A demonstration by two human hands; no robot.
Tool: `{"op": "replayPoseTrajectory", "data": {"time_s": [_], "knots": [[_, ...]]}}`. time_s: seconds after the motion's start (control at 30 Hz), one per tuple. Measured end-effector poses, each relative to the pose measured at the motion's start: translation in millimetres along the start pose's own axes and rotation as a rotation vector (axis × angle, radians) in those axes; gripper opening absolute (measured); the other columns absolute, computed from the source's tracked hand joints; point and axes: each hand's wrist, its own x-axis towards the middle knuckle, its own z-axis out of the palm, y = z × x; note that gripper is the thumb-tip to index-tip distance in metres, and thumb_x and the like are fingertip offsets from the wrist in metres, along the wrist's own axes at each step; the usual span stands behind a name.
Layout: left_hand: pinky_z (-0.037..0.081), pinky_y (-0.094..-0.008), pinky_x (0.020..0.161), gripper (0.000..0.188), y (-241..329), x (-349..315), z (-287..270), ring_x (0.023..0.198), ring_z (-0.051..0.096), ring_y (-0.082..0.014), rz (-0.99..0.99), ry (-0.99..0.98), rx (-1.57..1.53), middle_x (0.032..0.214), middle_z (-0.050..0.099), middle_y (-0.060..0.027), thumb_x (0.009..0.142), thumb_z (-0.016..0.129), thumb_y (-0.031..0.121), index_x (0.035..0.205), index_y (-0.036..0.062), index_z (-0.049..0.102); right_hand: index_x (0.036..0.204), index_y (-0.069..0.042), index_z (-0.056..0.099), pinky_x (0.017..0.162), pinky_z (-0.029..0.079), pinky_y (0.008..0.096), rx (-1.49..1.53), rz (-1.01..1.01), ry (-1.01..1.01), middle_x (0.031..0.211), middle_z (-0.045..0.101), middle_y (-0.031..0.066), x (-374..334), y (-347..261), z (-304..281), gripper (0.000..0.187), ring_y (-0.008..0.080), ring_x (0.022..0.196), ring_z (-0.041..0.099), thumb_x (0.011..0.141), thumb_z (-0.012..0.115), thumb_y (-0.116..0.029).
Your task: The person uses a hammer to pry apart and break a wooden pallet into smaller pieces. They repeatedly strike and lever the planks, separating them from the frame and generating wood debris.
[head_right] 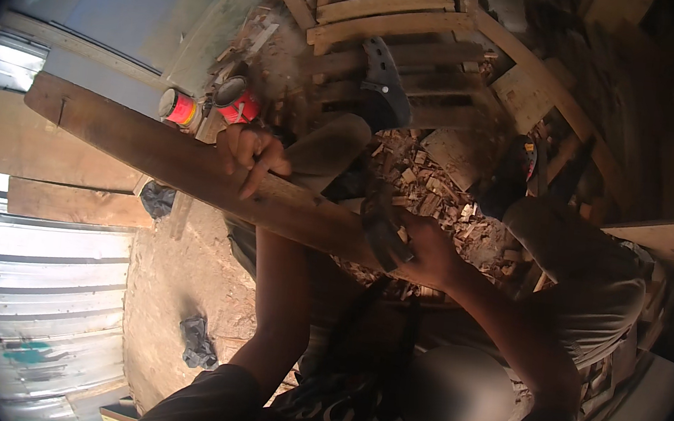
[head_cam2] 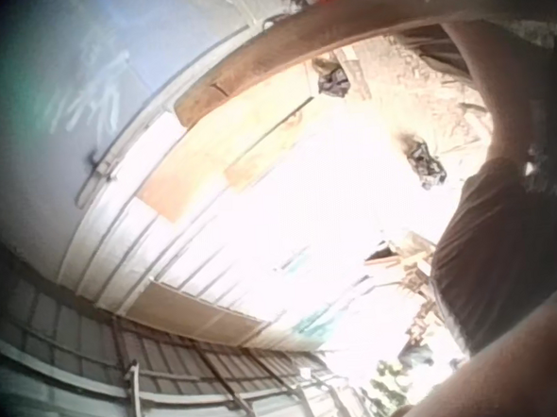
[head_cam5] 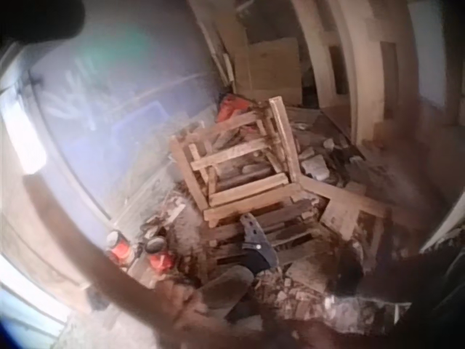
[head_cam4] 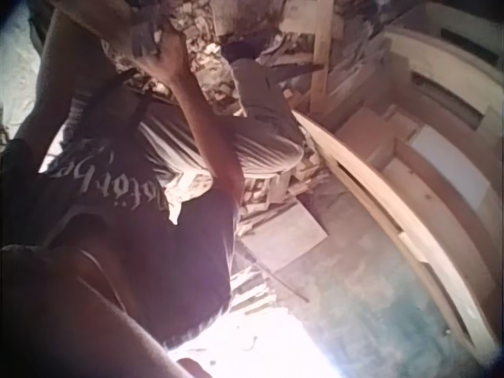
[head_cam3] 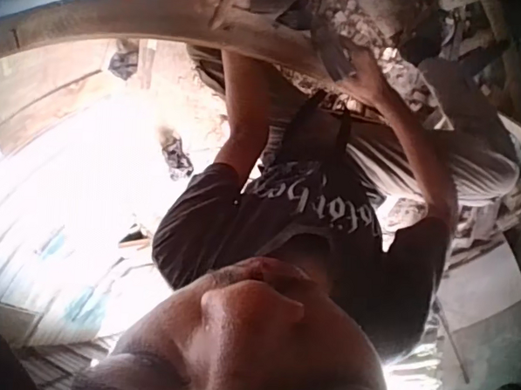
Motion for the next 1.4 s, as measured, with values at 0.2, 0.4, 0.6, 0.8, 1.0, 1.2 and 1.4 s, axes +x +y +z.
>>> {"op": "replayPoseTrajectory", "data": {"time_s": [0.2,0.4,0.6,0.8,1.0,1.2,1.4], "knots": [[0.054,-0.0188,0.04,0.037,-6.0,-7.8,-1.6,0.069,0.039,-0.0121,-0.033,0.071,-0.028,0.071,0.034,-0.0018,0.096,0.055,0.005,0.063,0.0071,0.039,0.121,0.004,0.059,0.076,0.055,0.0373,0.073,-0.108,0.007,0.095,0.07,0.0217,-3.7,29.5,4.2,0.043,0.0308,0.087,0.073,0.081,0.071,-0.009],[0.053,-0.0192,0.043,0.034,5.9,-25.7,-9.7,0.072,0.039,-0.0133,-0.001,0.191,0.164,0.073,0.033,-0.0017,0.097,0.054,0.007,0.066,0.0065,0.039,0.111,-0.001,0.062,0.079,0.053,0.0314,0.047,-0.078,0.079,0.098,0.069,0.0094,3.2,40.7,15.9,0.029,0.0168,0.09,0.068,0.082,0.067,0.003],[0.048,-0.021,0.041,0.036,16.2,-24.8,-18.0,0.074,0.039,-0.0147,-0.044,0.137,0.081,0.076,0.033,-0.0019,0.098,0.054,0.015,0.067,0.0077,0.036,0.109,0.002,0.061,0.083,0.054,0.0466,-0.162,0.035,0.206,0.097,0.068,0.0239,9.5,79.9,-8.5,0.036,0.0434,0.093,0.068,0.075,0.067,-0.005],[0.05,-0.0226,0.042,0.032,50.7,-20.2,-21.6,0.071,0.043,-0.0132,0.028,0.131,-0.09,0.071,0.038,-0.0017,0.092,0.053,0.013,0.063,0.0099,0.042,0.116,0.003,0.059,0.084,0.052,0.0498,-0.375,0.136,0.364,0.097,0.069,0.0278,3.8,92.8,-77.2,0.044,0.0473,0.099,0.065,0.077,0.068,-0.015],[0.057,-0.0261,0.043,0.028,103.6,-40.2,-36.9,0.067,0.047,-0.012,0.105,0.089,-0.28,0.066,0.042,-0.0018,0.087,0.052,0.01,0.059,0.0098,0.049,0.122,0.003,0.058,0.077,0.056,0.0466,-0.13,0.532,0.58,0.09,0.07,0.0246,21.9,50.6,-112.0,0.053,0.0442,0.092,0.069,0.087,0.07,-0.035],[0.062,-0.0295,0.046,0.022,122.9,-65.4,-52.1,0.066,0.049,-0.0121,0.236,0.05,-0.378,0.065,0.046,-0.0018,0.082,0.055,0.009,0.06,0.0088,0.054,0.119,0.001,0.063,0.075,0.058,0.041,-0.35,0.643,0.505,0.086,0.072,0.018,-0.3,87.8,-137.8,0.058,0.0321,0.08,0.073,0.089,0.069,-0.048],[0.063,-0.0332,0.047,0.016,139.5,-78.6,-59.1,0.066,0.05,-0.0134,0.394,-0.044,-0.462,0.067,0.056,-0.0034,0.079,0.057,0.008,0.064,0.0076,0.059,0.118,0.0,0.065,0.072,0.057,0.0378,-0.321,0.812,0.456,0.086,0.073,0.0172,-7.0,98.8,-138.2,0.057,0.0238,0.083,0.074,0.091,0.067,-0.049]]}}
